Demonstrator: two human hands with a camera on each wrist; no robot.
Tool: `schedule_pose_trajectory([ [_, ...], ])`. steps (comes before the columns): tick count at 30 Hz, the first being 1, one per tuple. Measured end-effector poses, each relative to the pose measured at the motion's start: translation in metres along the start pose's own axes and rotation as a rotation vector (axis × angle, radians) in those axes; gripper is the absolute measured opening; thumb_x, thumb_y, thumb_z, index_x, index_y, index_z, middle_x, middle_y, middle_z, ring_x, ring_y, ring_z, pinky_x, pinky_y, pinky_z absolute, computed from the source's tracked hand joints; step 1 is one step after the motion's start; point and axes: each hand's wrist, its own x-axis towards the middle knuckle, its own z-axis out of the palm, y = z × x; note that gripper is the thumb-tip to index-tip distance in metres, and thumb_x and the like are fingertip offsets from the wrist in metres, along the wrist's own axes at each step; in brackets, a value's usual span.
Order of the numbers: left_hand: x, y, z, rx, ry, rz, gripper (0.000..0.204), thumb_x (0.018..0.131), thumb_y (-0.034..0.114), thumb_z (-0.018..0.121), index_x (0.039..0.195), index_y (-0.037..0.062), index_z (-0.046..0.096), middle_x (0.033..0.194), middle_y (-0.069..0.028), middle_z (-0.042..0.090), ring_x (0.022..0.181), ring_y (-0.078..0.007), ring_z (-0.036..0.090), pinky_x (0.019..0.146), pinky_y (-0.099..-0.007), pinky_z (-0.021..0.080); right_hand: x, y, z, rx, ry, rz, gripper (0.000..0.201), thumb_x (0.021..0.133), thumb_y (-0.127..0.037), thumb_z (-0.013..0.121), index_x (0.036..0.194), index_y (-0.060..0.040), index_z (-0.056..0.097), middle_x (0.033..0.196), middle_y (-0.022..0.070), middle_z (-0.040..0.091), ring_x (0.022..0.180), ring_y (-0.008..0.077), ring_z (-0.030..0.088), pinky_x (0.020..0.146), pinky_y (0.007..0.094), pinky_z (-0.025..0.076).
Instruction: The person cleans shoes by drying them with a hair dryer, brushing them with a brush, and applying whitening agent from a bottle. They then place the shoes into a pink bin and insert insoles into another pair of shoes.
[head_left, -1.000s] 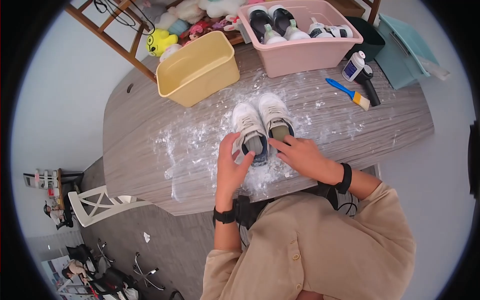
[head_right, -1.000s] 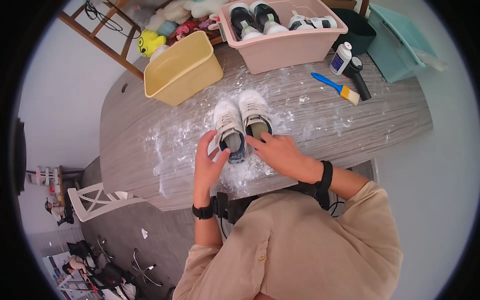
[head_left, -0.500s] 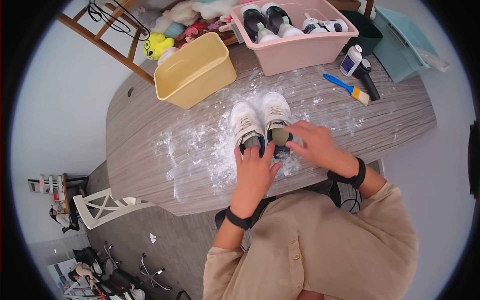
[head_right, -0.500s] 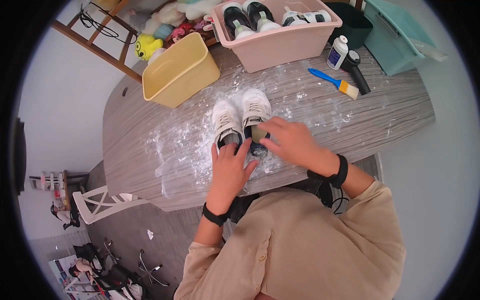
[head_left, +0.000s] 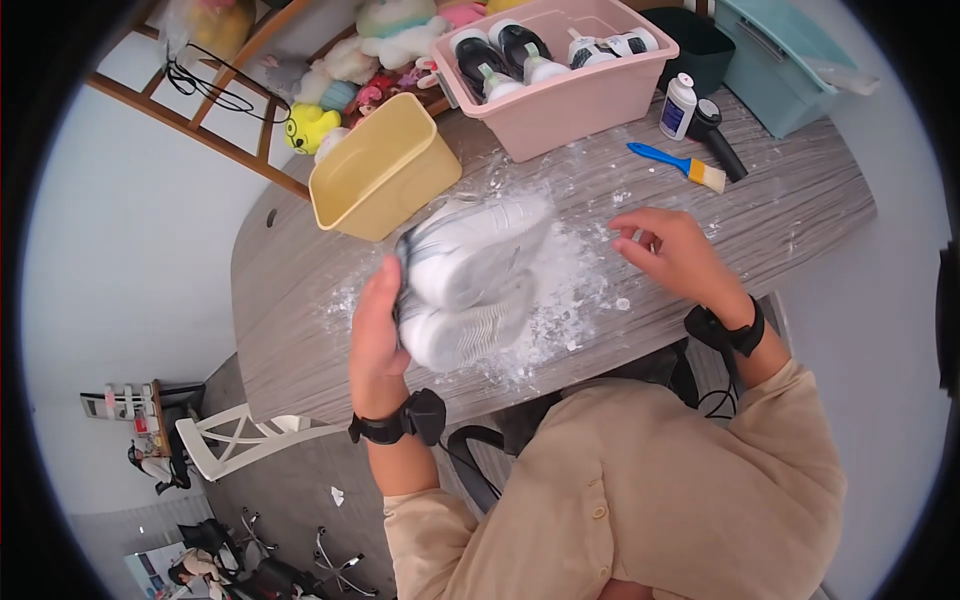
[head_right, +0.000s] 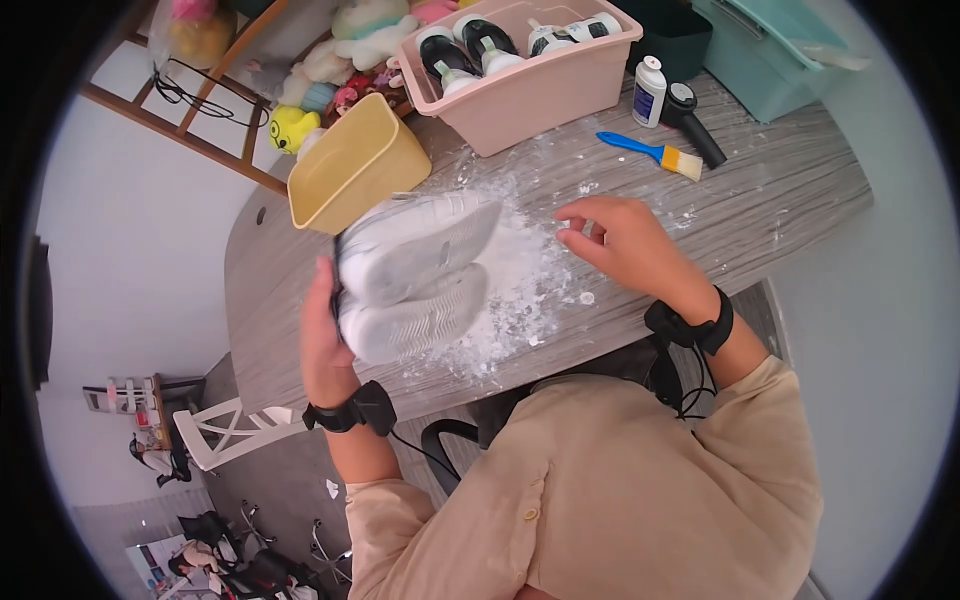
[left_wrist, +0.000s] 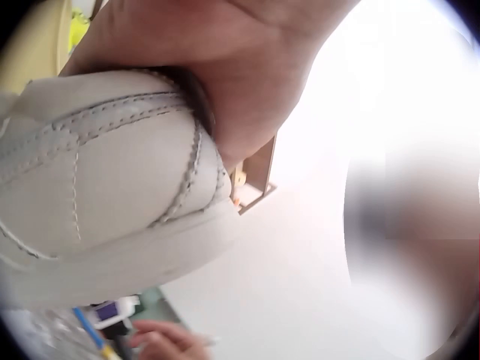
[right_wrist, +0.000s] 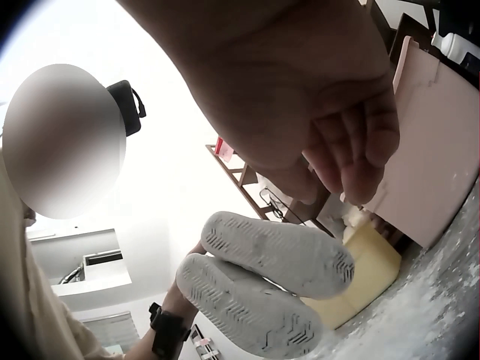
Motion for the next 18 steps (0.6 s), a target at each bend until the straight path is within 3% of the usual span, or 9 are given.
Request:
schedule_pose_trajectory([
  [1,-0.004,0.003,0.004,-0.164,-0.026,-0.012,0.045,0.099,0.033,0.048,0.122,-0.0051,0.053,0.117,-0.0155,0.061,0.105,-0.0225,0.06,0.09,-0.0369,0.049,0.001,0.0,0.001,0.016,-0.007,-0.001,0.022,0.081,-0.016,0.068,0.099,-0.0032,0.068,0.079,0.009,0.066,0.057,0.02,0.059,0.056,0.0309,0.048],
  [4,-0.004,0.0,0.002,-0.292,0.028,-0.019,0.049,0.099,0.035,0.048,0.125,-0.0057,0.05,0.119,-0.0171,0.06,0.107,-0.025,0.06,0.091,-0.0382,0.049,0.002,0.001,0.003,0.01,-0.038,-0.046,0.022,0.081,-0.015,0.068,0.099,-0.0026,0.068,0.078,0.0093,0.066,0.057,0.0198,0.059,0.056,0.0308,0.047],
  [7,-0.007,-0.004,0.002,-0.177,-0.011,0.006,0.041,0.094,0.035,0.057,0.117,-0.0001,0.058,0.112,-0.0115,0.064,0.102,-0.0209,0.061,0.088,-0.036,0.05,0.003,-0.002,0.003,0.012,-0.041,-0.074,0.021,0.081,-0.015,0.068,0.098,-0.0023,0.068,0.078,0.0097,0.066,0.057,0.0201,0.059,0.055,0.0308,0.047],
  [10,-0.019,0.003,0.019,1.031,-0.128,0.081,0.031,0.085,0.033,0.069,0.1,0.0064,0.065,0.092,-0.0062,0.066,0.088,-0.02,0.062,0.094,-0.0434,0.046,0.005,-0.004,-0.002,0.059,-0.067,0.018,0.022,0.082,-0.016,0.067,0.099,-0.0023,0.067,0.078,0.0102,0.066,0.058,0.0209,0.06,0.056,0.0317,0.048],
  [12,-0.019,-0.027,0.041,1.656,-0.144,0.767,0.027,0.076,0.032,0.076,0.085,0.009,0.065,0.072,-0.0039,0.058,0.076,-0.0213,0.057,0.101,-0.0535,0.036,0.008,-0.007,-0.006,0.009,-0.073,0.003,0.021,0.082,-0.016,0.066,0.099,-0.0025,0.067,0.08,0.011,0.066,0.06,0.022,0.06,0.058,0.032,0.048],
  [13,-0.012,-0.045,0.034,1.714,-0.177,0.843,0.028,0.074,0.033,0.075,0.085,0.009,0.064,0.068,-0.0073,0.052,0.077,-0.026,0.055,0.103,-0.0627,0.025,0.01,-0.009,-0.007,-0.018,-0.077,-0.005,0.021,0.082,-0.016,0.065,0.099,-0.0026,0.067,0.081,0.0114,0.066,0.061,0.0226,0.061,0.058,0.0322,0.048],
  [18,-0.003,-0.086,0.012,1.75,-0.17,0.864,0.027,0.074,0.03,0.074,0.088,0.009,0.064,0.075,-0.0091,0.055,0.09,-0.0286,0.055,0.102,-0.0655,0.024,0.016,-0.004,0.019,-0.12,-0.128,-0.301,0.026,0.078,-0.005,0.059,0.103,-0.0038,0.066,0.093,0.0143,0.066,0.077,0.0306,0.063,0.069,0.0369,0.051],
])
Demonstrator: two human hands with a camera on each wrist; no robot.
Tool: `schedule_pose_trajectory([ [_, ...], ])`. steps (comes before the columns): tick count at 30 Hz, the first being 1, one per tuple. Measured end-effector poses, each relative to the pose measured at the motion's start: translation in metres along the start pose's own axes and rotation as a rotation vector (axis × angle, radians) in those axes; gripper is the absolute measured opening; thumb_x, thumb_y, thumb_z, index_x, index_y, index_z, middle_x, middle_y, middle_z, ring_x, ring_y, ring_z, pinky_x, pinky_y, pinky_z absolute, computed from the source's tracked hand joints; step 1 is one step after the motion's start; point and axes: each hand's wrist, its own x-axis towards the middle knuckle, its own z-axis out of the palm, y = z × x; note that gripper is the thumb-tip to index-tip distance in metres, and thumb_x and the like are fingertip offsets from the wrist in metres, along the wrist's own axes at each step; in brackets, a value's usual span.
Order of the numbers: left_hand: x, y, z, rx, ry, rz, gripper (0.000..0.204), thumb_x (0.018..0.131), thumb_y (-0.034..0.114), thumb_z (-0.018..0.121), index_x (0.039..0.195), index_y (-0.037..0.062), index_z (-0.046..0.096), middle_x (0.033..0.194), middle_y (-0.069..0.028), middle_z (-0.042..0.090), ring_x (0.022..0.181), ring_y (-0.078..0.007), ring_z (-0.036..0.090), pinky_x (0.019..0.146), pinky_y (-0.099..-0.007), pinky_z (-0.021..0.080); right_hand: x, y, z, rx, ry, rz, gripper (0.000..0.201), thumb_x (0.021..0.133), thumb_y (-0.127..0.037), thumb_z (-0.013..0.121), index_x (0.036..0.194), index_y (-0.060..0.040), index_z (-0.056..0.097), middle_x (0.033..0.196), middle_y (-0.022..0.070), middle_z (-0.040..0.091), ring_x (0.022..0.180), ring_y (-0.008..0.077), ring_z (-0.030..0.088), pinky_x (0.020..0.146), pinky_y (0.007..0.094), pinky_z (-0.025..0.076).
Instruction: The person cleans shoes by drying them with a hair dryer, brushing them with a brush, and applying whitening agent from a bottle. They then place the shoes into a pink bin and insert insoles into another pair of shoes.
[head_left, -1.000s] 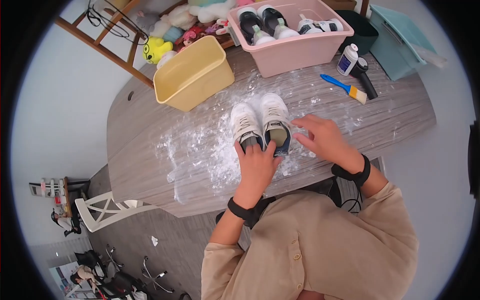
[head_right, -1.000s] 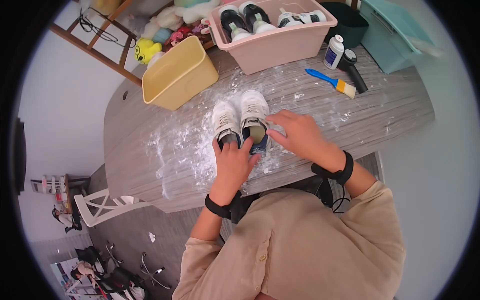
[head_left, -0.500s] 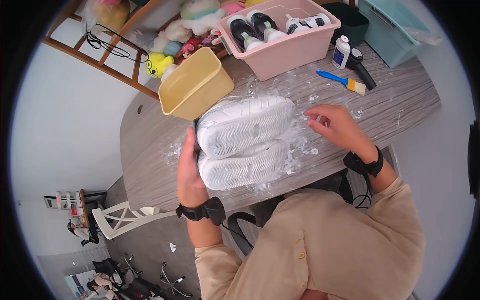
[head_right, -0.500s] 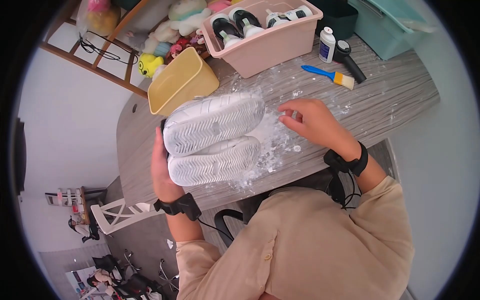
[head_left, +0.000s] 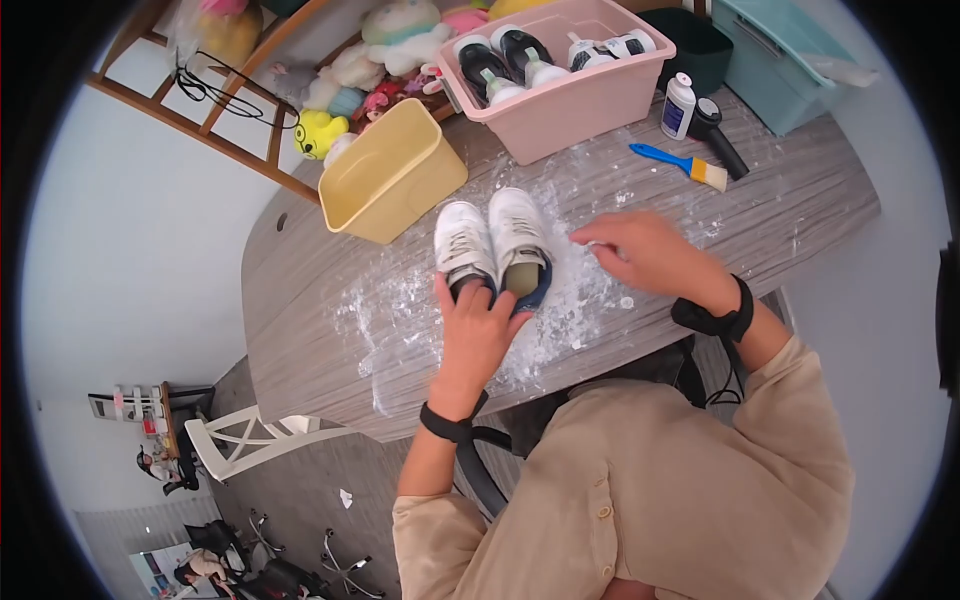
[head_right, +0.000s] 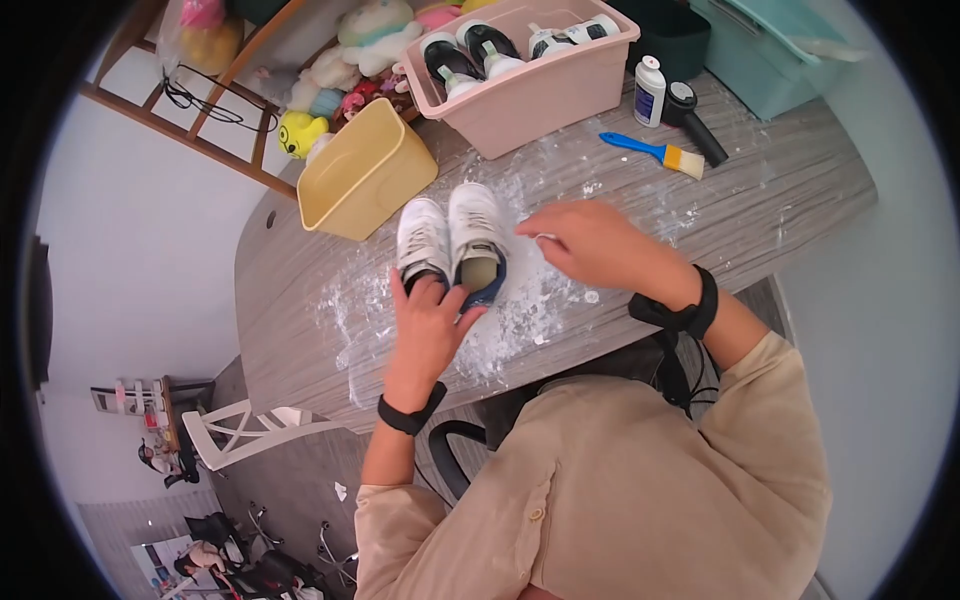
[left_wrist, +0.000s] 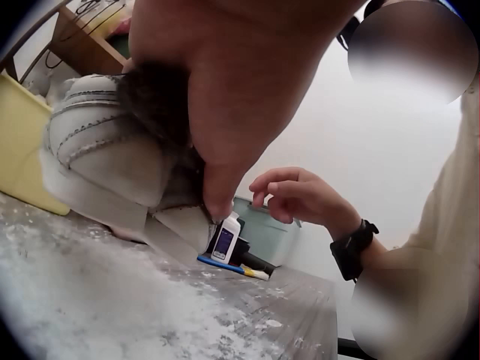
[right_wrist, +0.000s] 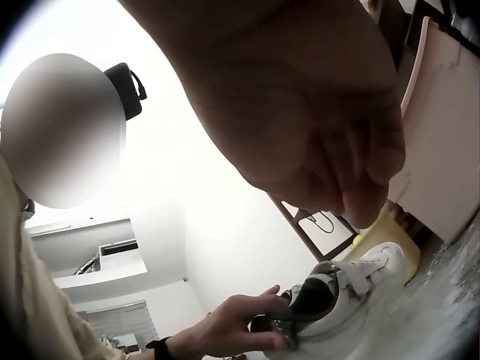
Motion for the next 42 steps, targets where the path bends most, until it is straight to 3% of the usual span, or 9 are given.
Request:
schedule_pose_trajectory([
  [4,-0.011,0.013,0.031,-0.092,0.028,-0.043,0.031,0.075,0.029,0.074,0.095,0.0079,0.064,0.081,-0.0092,0.056,0.092,-0.0293,0.054,0.101,-0.0659,0.023,0.004,0.002,0.036,0.009,-0.182,-0.227,0.034,0.073,0.002,0.056,0.106,-0.0013,0.063,0.098,0.0156,0.065,0.088,0.035,0.061,0.079,0.0412,0.05],
  [7,-0.017,0.028,0.044,-0.151,0.031,-0.109,0.032,0.077,0.028,0.074,0.099,0.0069,0.063,0.084,-0.0109,0.055,0.095,-0.0303,0.053,0.1,-0.0662,0.024,0.001,-0.003,0.058,-0.03,-0.421,-0.217,0.031,0.072,0.001,0.057,0.104,0.0014,0.06,0.097,0.016,0.064,0.09,0.0348,0.061,0.081,0.0421,0.049],
  [13,-0.022,0.043,0.034,-0.12,-0.061,-0.222,0.041,0.078,0.029,0.071,0.113,0.011,0.06,0.093,-0.0136,0.054,0.099,-0.0318,0.051,0.098,-0.067,0.025,0.009,-0.017,0.063,-0.301,-0.659,-0.16,0.028,0.074,-0.004,0.06,0.1,0.0027,0.056,0.084,0.0156,0.066,0.083,0.0336,0.064,0.072,0.0402,0.048],
  [21,-0.029,0.044,0.038,-0.192,-0.132,-0.288,0.041,0.08,0.026,0.07,0.117,0.0127,0.059,0.097,-0.0126,0.052,0.098,-0.0314,0.051,0.095,-0.0657,0.027,0.025,-0.021,0.064,-0.28,-0.915,-0.022,0.03,0.076,-0.013,0.067,0.1,0.0015,0.055,0.081,0.0183,0.067,0.079,0.035,0.067,0.065,0.0439,0.051],
  [25,-0.028,0.044,0.04,-0.206,-0.147,-0.309,0.039,0.081,0.028,0.07,0.116,0.0132,0.06,0.099,-0.0126,0.053,0.099,-0.0313,0.051,0.094,-0.0664,0.026,0.027,-0.021,0.062,-0.238,-0.961,0.02,0.031,0.075,-0.008,0.061,0.102,0.0023,0.052,0.084,0.0201,0.065,0.082,0.0353,0.065,0.067,0.0444,0.051],
  [28,-0.027,0.046,0.038,-0.201,-0.142,-0.313,0.037,0.081,0.028,0.069,0.114,0.0132,0.06,0.099,-0.0125,0.053,0.099,-0.0314,0.051,0.092,-0.0671,0.028,0.016,-0.006,0.079,-0.317,-0.79,-0.119,0.032,0.076,-0.011,0.063,0.103,0.0019,0.054,0.094,0.0184,0.065,0.086,0.0332,0.065,0.067,0.0429,0.052],
  [34,-0.028,0.046,0.046,-0.18,-0.095,-0.3,0.037,0.078,0.029,0.072,0.11,0.0144,0.061,0.096,-0.0109,0.051,0.099,-0.0304,0.05,0.091,-0.0721,0.027,0.017,0.004,0.091,-0.508,-0.708,-0.231,0.03,0.076,-0.013,0.065,0.102,0.0017,0.058,0.099,0.0165,0.064,0.091,0.0289,0.065,0.066,0.0403,0.053],
  [40,-0.026,0.047,0.043,-0.161,-0.079,-0.303,0.034,0.08,0.029,0.07,0.109,0.0134,0.061,0.098,-0.0116,0.054,0.097,-0.0307,0.053,0.089,-0.0684,0.031,0.023,0.005,0.083,-0.455,-0.862,-0.216,0.026,0.077,-0.011,0.062,0.1,0.0019,0.059,0.098,0.0162,0.065,0.089,0.0326,0.065,0.07,0.0416,0.053],
  [42,-0.027,0.047,0.044,-0.151,-0.101,-0.309,0.033,0.08,0.029,0.07,0.109,0.0137,0.061,0.098,-0.0115,0.054,0.096,-0.0306,0.053,0.09,-0.0686,0.03,0.033,-0.007,0.071,-0.439,-1.047,-0.122,0.025,0.077,-0.009,0.06,0.1,0.0017,0.059,0.098,0.0163,0.065,0.091,0.0338,0.064,0.073,0.042,0.053],
])
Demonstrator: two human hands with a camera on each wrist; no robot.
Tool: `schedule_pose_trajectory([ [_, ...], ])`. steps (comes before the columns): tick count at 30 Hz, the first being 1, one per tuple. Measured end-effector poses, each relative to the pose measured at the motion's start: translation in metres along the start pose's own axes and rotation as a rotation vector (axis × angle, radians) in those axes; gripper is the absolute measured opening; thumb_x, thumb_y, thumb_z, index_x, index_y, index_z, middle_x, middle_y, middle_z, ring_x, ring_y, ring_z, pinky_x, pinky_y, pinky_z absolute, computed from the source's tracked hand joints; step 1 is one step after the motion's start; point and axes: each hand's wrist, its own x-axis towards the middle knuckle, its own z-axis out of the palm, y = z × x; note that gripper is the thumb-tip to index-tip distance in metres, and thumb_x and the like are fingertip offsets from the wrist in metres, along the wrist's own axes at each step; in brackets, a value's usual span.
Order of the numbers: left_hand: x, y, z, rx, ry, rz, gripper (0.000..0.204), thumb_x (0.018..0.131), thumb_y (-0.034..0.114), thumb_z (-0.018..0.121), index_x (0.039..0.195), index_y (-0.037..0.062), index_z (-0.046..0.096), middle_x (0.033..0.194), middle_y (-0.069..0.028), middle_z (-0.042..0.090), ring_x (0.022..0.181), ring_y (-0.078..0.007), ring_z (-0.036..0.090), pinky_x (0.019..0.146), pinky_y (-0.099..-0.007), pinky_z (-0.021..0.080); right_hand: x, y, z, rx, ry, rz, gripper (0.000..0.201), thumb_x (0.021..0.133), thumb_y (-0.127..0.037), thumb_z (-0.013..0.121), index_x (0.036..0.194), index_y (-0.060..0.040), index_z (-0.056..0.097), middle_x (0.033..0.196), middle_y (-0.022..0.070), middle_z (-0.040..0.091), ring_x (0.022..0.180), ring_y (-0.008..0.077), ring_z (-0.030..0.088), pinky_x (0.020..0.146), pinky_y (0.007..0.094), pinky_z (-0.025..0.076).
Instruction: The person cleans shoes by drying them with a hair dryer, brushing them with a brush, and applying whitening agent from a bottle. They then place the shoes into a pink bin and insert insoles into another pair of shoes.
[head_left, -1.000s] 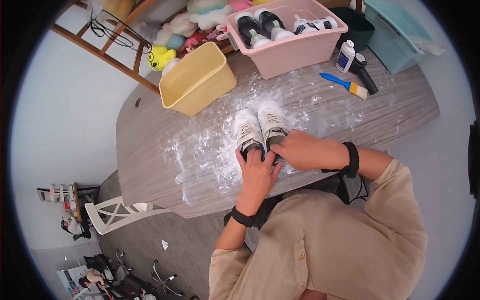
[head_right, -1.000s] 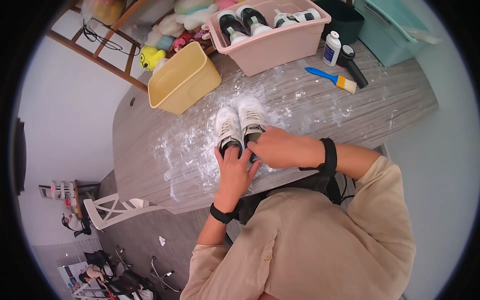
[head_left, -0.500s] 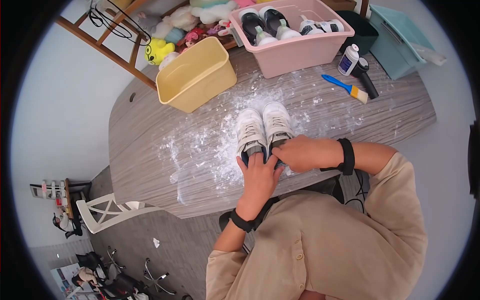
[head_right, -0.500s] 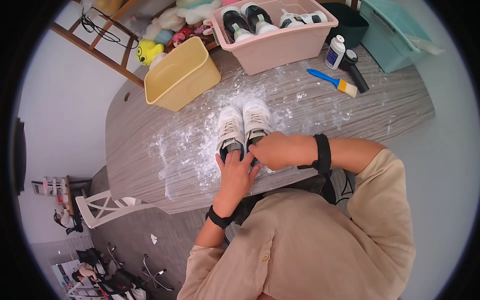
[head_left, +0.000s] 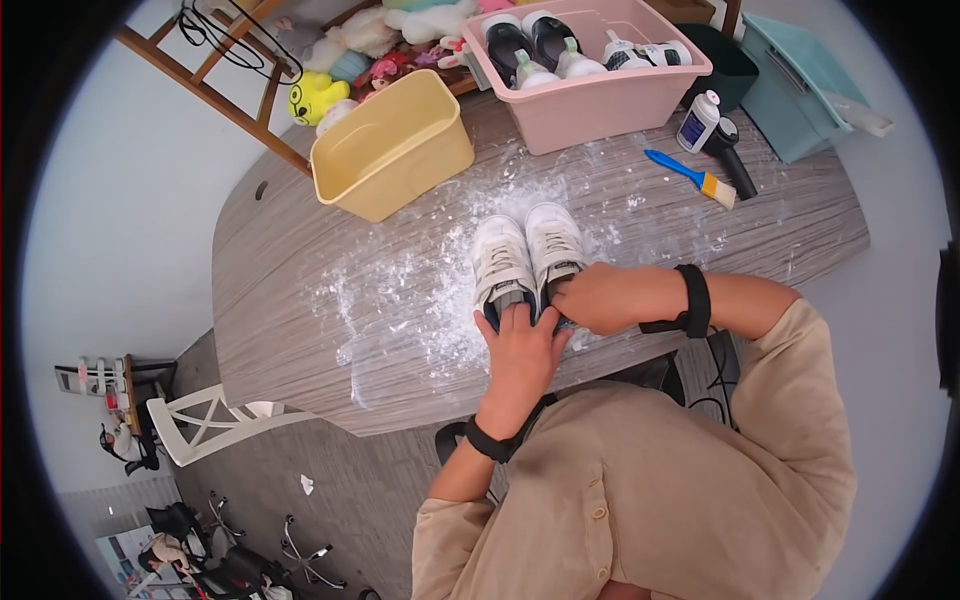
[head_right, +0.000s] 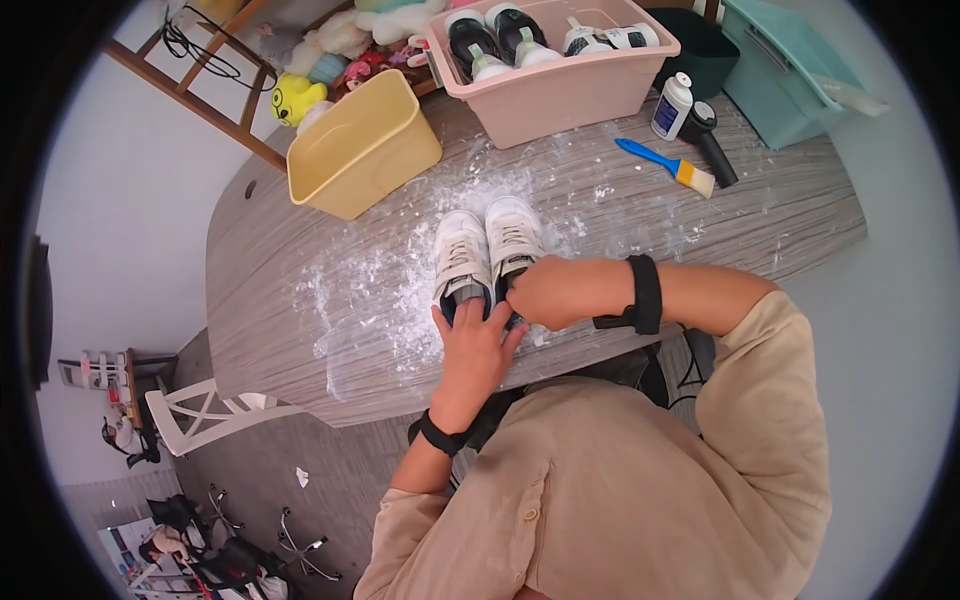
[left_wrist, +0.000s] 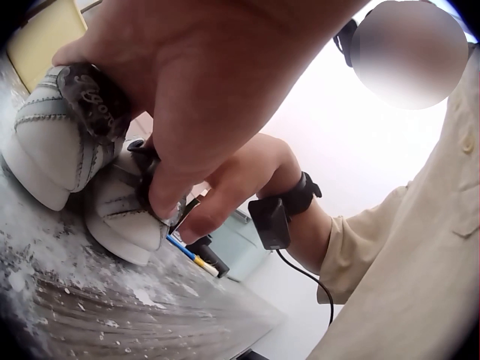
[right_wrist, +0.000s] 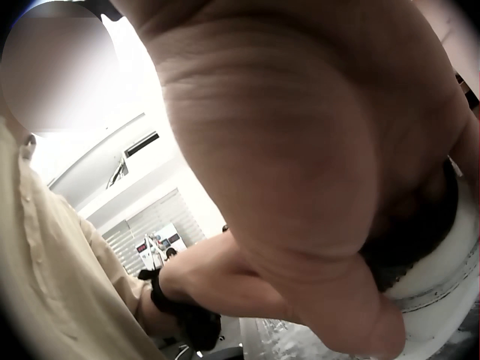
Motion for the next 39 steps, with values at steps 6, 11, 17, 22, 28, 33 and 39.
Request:
schedule_pose_trajectory([
  [6,-0.002,0.001,-0.005,-0.01,0.019,-0.018,0.031,0.079,0.031,0.071,0.104,0.0136,0.062,0.094,-0.0112,0.054,0.095,-0.0307,0.053,0.095,-0.0688,0.026,-0.033,-0.001,-0.035,0.279,0.293,-0.046,0.032,0.079,-0.012,0.062,0.109,-0.0015,0.059,0.097,0.0174,0.064,0.097,0.0354,0.061,0.081,0.0427,0.049],
  [11,0.005,0.005,-0.008,-0.01,-0.021,0.002,0.029,0.077,0.03,0.072,0.098,0.0104,0.064,0.088,-0.0121,0.055,0.093,-0.031,0.054,0.098,-0.0678,0.024,-0.033,0.016,-0.036,0.199,0.592,-0.029,0.034,0.08,-0.015,0.065,0.112,-0.0042,0.059,0.105,0.0135,0.062,0.102,0.033,0.059,0.083,0.0415,0.049],
  [17,0.006,0.001,-0.011,-0.066,0.013,0.04,0.029,0.077,0.029,0.072,0.097,0.0096,0.064,0.086,-0.0117,0.057,0.09,-0.0308,0.056,0.1,-0.0657,0.024,-0.003,0.03,-0.041,0.112,0.534,-0.121,0.032,0.08,-0.016,0.065,0.11,-0.0055,0.06,0.107,0.0104,0.061,0.104,0.0295,0.057,0.082,0.0401,0.05],
  [22,0.013,-0.006,-0.026,-0.177,0.071,0.051,0.03,0.077,0.029,0.072,0.097,0.008,0.064,0.082,-0.0114,0.058,0.086,-0.0303,0.056,0.101,-0.0625,0.026,-0.014,0.007,-0.043,0.18,0.632,-0.261,0.031,0.081,-0.019,0.064,0.109,-0.0061,0.059,0.099,0.0104,0.062,0.096,0.0303,0.06,0.078,0.0405,0.05],
  [28,0.019,-0.002,-0.021,-0.164,0.042,0.058,0.036,0.077,0.028,0.072,0.105,0.0078,0.063,0.076,-0.0112,0.056,0.082,-0.0303,0.056,0.102,-0.0621,0.026,-0.037,-0.003,-0.02,0.251,0.507,-0.142,0.038,0.083,-0.024,0.065,0.113,-0.0063,0.05,0.098,0.0137,0.062,0.08,0.0357,0.063,0.065,0.0445,0.051],
  [33,0.015,0.0,-0.011,-0.175,0.033,0.07,0.045,0.072,0.023,0.075,0.112,0.0091,0.061,0.078,-0.0102,0.055,0.082,-0.0297,0.056,0.103,-0.0621,0.024,-0.038,-0.013,0.013,0.344,0.507,-0.021,0.052,0.083,-0.027,0.066,0.123,-0.0026,0.042,0.096,0.0194,0.064,0.078,0.0405,0.064,0.064,0.0482,0.051],
  [39,0.004,-0.004,-0.011,-0.262,0.007,0.077,0.048,0.072,0.017,0.075,0.116,0.0115,0.059,0.084,-0.0095,0.059,0.088,-0.029,0.058,0.106,-0.0577,0.024,-0.037,-0.012,0.024,0.246,0.51,0.037,0.056,0.083,-0.034,0.067,0.124,-0.0025,0.045,0.094,0.0175,0.063,0.077,0.0376,0.064,0.062,0.0458,0.051],
])
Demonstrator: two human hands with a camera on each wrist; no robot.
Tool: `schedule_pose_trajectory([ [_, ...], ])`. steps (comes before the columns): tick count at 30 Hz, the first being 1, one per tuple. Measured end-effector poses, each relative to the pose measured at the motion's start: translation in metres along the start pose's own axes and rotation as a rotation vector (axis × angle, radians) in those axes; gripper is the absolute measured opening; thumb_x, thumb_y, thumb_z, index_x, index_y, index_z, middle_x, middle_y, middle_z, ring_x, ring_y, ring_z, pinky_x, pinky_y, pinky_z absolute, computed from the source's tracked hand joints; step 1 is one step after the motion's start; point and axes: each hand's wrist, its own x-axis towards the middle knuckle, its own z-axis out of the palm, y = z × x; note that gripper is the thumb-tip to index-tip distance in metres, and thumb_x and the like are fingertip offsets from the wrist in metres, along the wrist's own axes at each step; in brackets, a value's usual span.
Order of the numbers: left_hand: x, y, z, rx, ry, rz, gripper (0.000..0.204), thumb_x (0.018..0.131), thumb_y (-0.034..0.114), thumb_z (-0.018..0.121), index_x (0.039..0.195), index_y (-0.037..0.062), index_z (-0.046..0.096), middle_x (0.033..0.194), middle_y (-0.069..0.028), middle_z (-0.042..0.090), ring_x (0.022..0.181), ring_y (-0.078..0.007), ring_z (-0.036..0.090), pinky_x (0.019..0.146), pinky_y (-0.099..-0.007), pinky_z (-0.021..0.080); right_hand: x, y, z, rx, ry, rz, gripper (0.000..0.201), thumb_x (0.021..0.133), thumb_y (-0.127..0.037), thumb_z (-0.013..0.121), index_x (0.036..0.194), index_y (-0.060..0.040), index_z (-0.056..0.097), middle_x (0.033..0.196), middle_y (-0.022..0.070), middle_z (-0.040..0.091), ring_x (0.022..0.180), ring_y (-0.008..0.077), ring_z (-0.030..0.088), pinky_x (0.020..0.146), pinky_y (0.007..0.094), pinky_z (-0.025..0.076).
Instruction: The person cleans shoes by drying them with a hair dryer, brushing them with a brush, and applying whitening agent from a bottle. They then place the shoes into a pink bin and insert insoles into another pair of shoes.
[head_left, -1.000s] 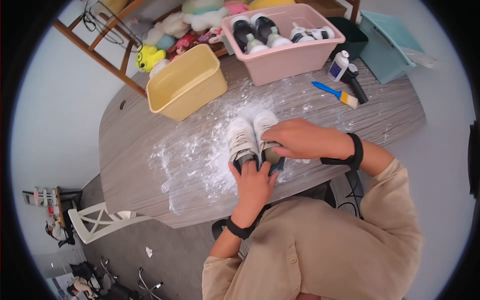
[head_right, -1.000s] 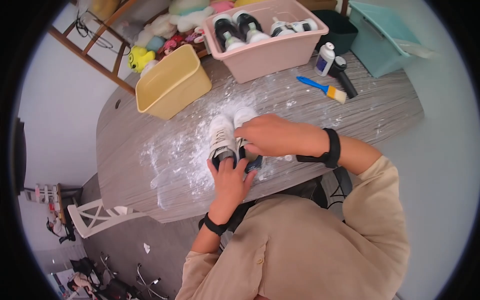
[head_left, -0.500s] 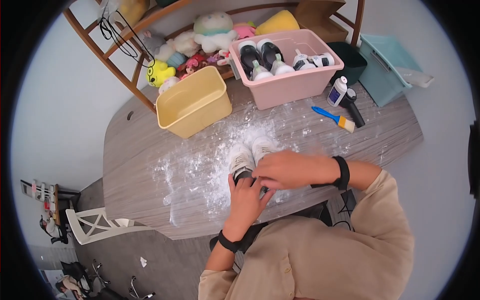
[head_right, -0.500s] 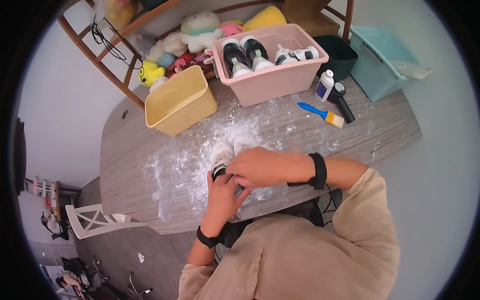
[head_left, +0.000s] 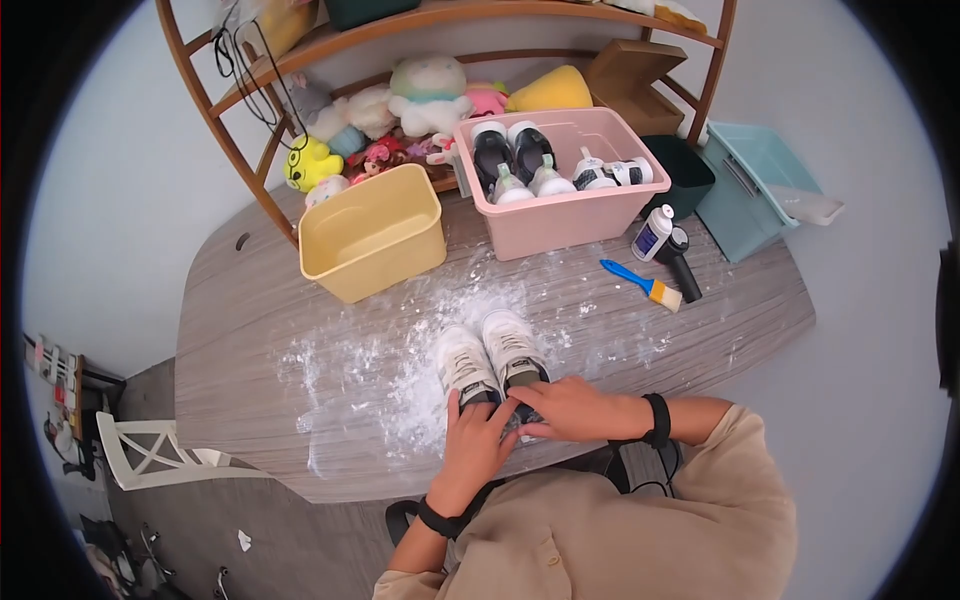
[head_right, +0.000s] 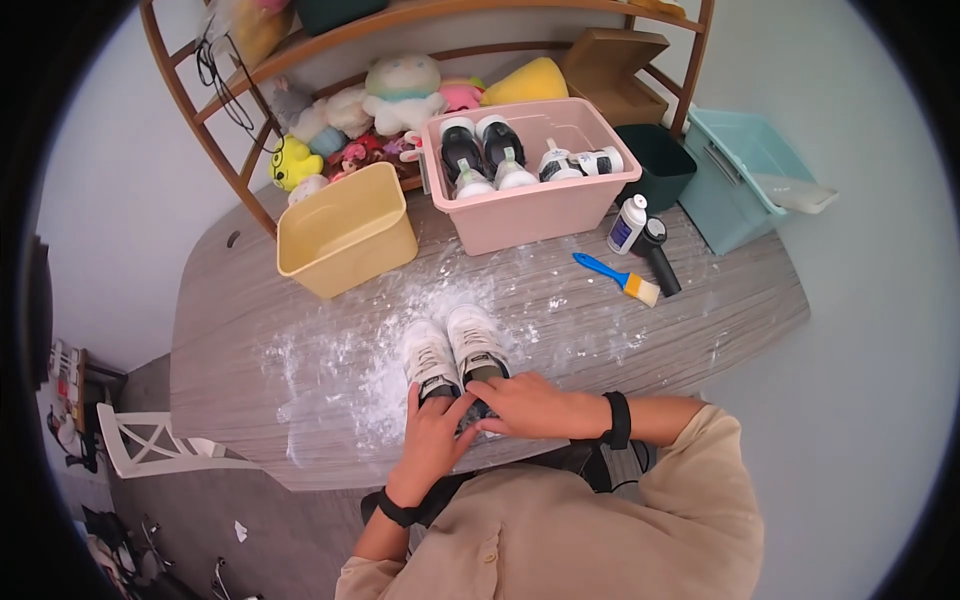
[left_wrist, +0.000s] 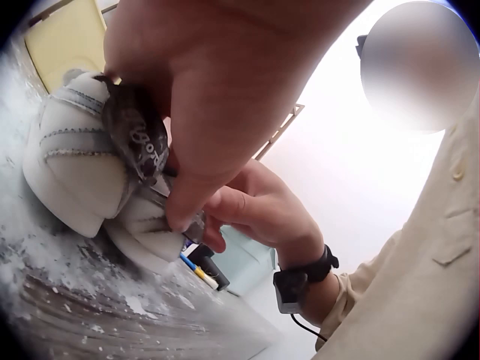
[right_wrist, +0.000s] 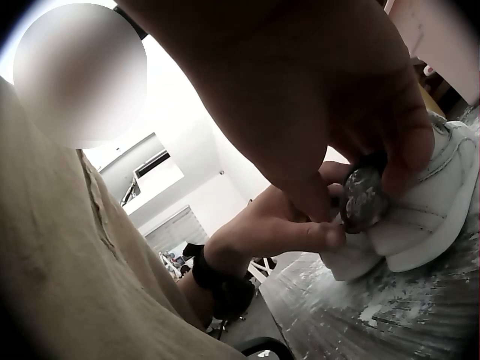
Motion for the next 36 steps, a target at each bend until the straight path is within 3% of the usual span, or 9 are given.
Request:
schedule_pose_trajectory([
  [8,0.0,-0.003,-0.005,0.001,-0.043,0.006,0.049,0.074,0.016,0.073,0.119,0.0107,0.056,0.086,-0.0079,0.062,0.088,-0.0272,0.06,0.104,-0.0537,0.028,0.0,-0.007,0.002,0.029,0.043,0.013,0.056,0.082,-0.031,0.067,0.122,-0.0006,0.043,0.09,0.0175,0.062,0.075,0.0394,0.063,0.06,0.0463,0.051],
  [14,0.003,-0.004,-0.01,-0.017,-0.029,0.019,0.045,0.076,0.017,0.071,0.118,0.0101,0.057,0.086,-0.0078,0.063,0.087,-0.0262,0.06,0.102,-0.0503,0.031,-0.002,-0.015,-0.001,-0.006,0.075,0.086,0.059,0.081,-0.028,0.069,0.128,-0.0037,0.043,0.091,0.0146,0.061,0.073,0.0353,0.063,0.059,0.0423,0.051],
  [17,0.003,-0.009,-0.014,-0.08,0.014,0.059,0.043,0.076,0.016,0.071,0.116,0.0094,0.058,0.086,-0.0081,0.063,0.088,-0.0259,0.06,0.101,-0.0488,0.032,-0.004,-0.022,0.006,-0.021,0.132,0.098,0.055,0.08,-0.027,0.07,0.125,-0.0051,0.048,0.087,0.0118,0.059,0.07,0.0328,0.063,0.059,0.0413,0.051],
  [20,0.004,-0.018,-0.022,-0.24,0.079,0.017,0.035,0.079,0.013,0.069,0.113,0.0088,0.06,0.088,-0.0094,0.065,0.088,-0.0272,0.061,0.097,-0.0486,0.038,0.004,-0.029,-0.004,-0.047,0.332,0.044,0.047,0.078,-0.027,0.072,0.118,-0.0066,0.055,0.083,0.0093,0.058,0.067,0.0281,0.061,0.057,0.0387,0.05],
  [22,0.005,-0.024,-0.03,-0.385,0.172,0.0,0.026,0.08,0.007,0.068,0.106,0.0066,0.064,0.085,-0.0104,0.067,0.082,-0.0282,0.064,0.086,-0.0437,0.047,0.009,-0.029,-0.006,-0.085,0.319,-0.021,0.044,0.076,-0.026,0.073,0.113,-0.007,0.059,0.083,0.0078,0.056,0.07,0.0256,0.058,0.058,0.0367,0.048],
  [25,0.002,-0.029,-0.042,-0.503,0.239,-0.177,0.021,0.079,0.004,0.069,0.1,0.004,0.066,0.083,-0.0109,0.067,0.079,-0.0279,0.065,0.077,-0.037,0.05,0.013,-0.028,0.0,-0.128,0.261,-0.096,0.043,0.074,-0.026,0.074,0.11,-0.0076,0.061,0.084,0.0065,0.052,0.074,0.0237,0.053,0.062,0.0348,0.046],
  [26,0.002,-0.034,-0.043,-0.473,0.278,-0.151,0.02,0.079,0.005,0.069,0.099,0.0035,0.066,0.08,-0.0114,0.065,0.075,-0.0292,0.063,0.068,-0.0357,0.05,0.015,-0.027,0.003,-0.14,0.233,-0.121,0.043,0.073,-0.026,0.075,0.11,-0.0078,0.061,0.085,0.0063,0.051,0.076,0.0234,0.051,0.064,0.0344,0.045],
  [32,0.007,-0.05,-0.056,-0.527,0.316,-0.298,0.021,0.081,0.005,0.068,0.101,0.0027,0.066,0.081,-0.0106,0.067,0.077,-0.0251,0.065,0.071,-0.0323,0.05,0.019,-0.024,0.007,-0.144,0.119,-0.088,0.044,0.071,-0.026,0.075,0.109,-0.0087,0.061,0.09,0.007,0.047,0.082,0.0249,0.048,0.07,0.0347,0.043],
  [36,0.022,-0.051,-0.064,-0.576,0.352,-0.301,0.019,0.082,0.005,0.067,0.1,0.0023,0.065,0.081,-0.01,0.067,0.078,-0.0206,0.066,0.072,-0.03,0.05,0.031,-0.026,0.012,-0.128,0.131,-0.165,0.041,0.07,-0.024,0.075,0.105,-0.0082,0.061,0.092,0.0068,0.047,0.086,0.0244,0.047,0.071,0.0339,0.043],
])
